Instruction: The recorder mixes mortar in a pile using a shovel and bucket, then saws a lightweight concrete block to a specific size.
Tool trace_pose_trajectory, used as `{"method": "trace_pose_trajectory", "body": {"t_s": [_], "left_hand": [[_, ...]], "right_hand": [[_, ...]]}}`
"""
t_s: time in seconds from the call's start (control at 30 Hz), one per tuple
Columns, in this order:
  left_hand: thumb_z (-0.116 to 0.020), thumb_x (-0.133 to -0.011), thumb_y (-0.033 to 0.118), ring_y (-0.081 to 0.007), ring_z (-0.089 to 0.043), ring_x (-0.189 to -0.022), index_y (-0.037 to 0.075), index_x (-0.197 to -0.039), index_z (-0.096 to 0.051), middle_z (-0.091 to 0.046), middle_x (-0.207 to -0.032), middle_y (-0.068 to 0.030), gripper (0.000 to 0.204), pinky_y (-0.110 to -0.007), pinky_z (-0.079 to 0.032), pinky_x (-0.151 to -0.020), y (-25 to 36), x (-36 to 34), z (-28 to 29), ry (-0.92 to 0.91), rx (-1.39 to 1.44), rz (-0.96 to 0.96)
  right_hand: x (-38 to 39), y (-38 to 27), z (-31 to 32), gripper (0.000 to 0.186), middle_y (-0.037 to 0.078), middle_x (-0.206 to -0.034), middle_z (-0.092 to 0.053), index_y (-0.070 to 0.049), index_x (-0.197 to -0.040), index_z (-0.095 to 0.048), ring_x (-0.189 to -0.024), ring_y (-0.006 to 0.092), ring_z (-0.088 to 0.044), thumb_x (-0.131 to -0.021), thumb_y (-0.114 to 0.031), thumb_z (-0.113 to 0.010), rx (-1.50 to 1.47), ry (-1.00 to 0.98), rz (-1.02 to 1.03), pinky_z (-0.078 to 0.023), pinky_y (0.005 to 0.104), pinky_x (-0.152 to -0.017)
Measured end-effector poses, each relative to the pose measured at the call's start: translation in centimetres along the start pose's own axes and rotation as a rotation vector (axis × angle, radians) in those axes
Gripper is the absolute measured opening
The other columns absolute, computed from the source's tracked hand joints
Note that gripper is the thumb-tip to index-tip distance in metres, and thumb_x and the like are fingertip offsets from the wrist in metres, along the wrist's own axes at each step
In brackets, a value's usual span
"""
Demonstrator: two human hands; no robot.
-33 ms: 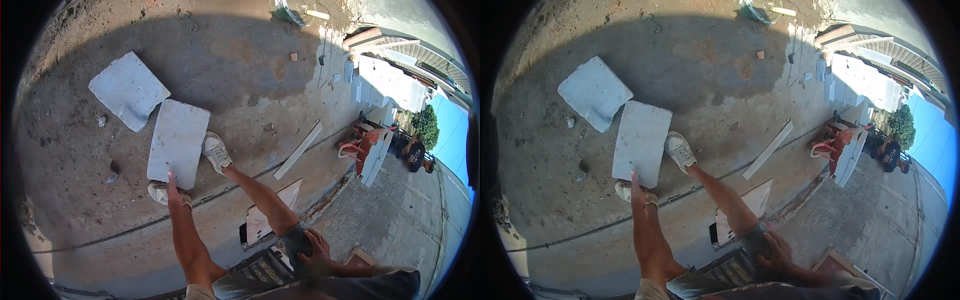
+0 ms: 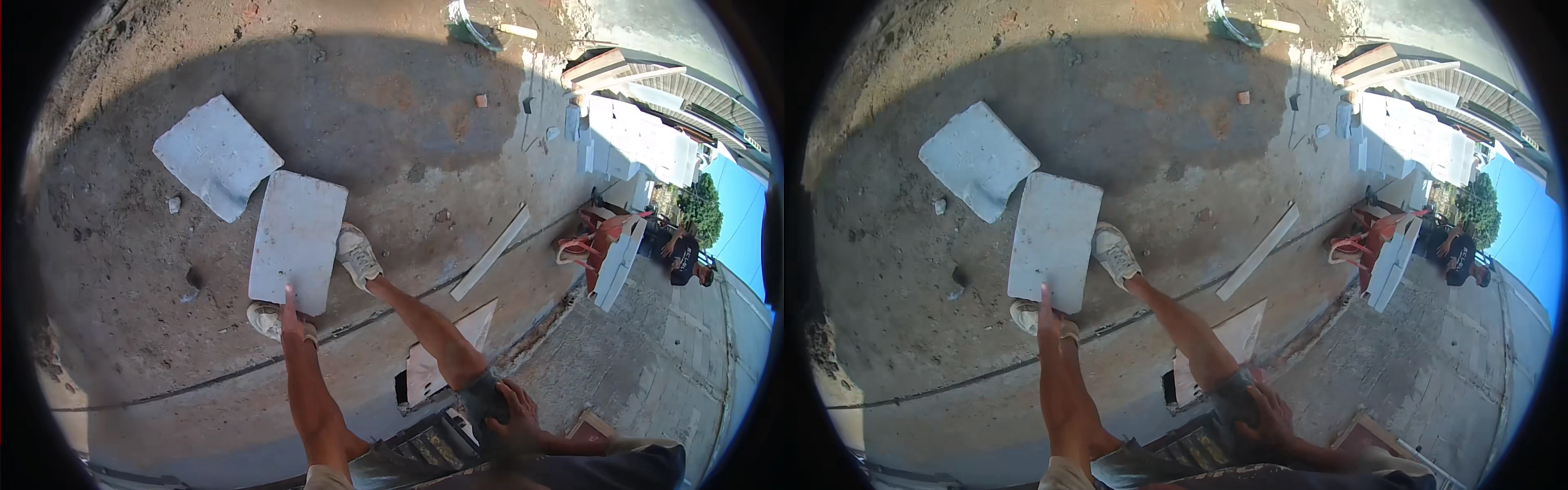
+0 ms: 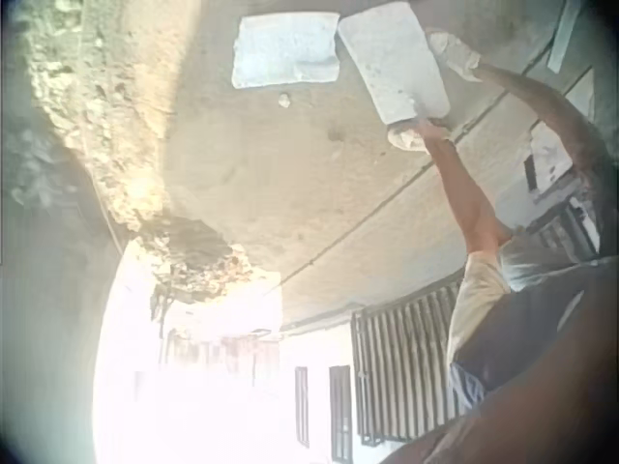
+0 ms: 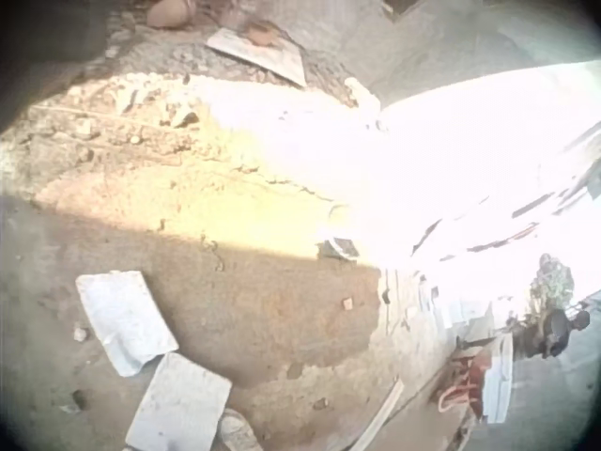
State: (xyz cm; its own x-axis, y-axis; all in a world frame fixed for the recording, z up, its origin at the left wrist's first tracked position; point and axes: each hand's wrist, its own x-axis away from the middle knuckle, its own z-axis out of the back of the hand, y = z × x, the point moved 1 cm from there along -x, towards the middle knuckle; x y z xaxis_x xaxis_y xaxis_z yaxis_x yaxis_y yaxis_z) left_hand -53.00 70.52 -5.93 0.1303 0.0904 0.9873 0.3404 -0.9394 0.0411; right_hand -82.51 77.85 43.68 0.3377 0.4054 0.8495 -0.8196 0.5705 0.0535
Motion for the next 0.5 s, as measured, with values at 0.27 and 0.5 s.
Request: {"method": "trace_pose_trajectory", "body": {"t_s": [0.27, 0.5], "left_hand": [[-0.082, -0.069, 0.034, -0.0247, -0.055, -0.107, 0.002, -0.13, -0.049, -0.057, -0.122, -0.0099, 0.076, -0.044, -0.044, -0.086, 1.8, 10.0, -16.5, 0.199, 0.259, -0.227], [-0.087, -0.059, 0.036, -0.0304, -0.063, -0.092, -0.007, -0.113, -0.061, -0.065, -0.107, -0.0154, 0.073, -0.042, -0.051, -0.079, 15.0, 15.8, -16.8, 0.566, 0.115, -0.217]], "right_hand": [[-1.2, 0.7, 0.6, 0.076, 0.018, -0.134, -0.048, -0.011, -0.136, -0.042, -0.118, 0.0401, -0.051, -0.071, -0.037, -0.072, -0.137, 0.048, 0.069, -0.043, 0.0509, -0.096], [-2.4, 1.3, 2.2, 0.073, 0.021, -0.131, -0.05, -0.009, -0.136, -0.041, -0.117, 0.0423, -0.051, -0.074, -0.038, -0.069, -0.231, 0.004, 0.098, -0.043, 0.0511, -0.097]]}}
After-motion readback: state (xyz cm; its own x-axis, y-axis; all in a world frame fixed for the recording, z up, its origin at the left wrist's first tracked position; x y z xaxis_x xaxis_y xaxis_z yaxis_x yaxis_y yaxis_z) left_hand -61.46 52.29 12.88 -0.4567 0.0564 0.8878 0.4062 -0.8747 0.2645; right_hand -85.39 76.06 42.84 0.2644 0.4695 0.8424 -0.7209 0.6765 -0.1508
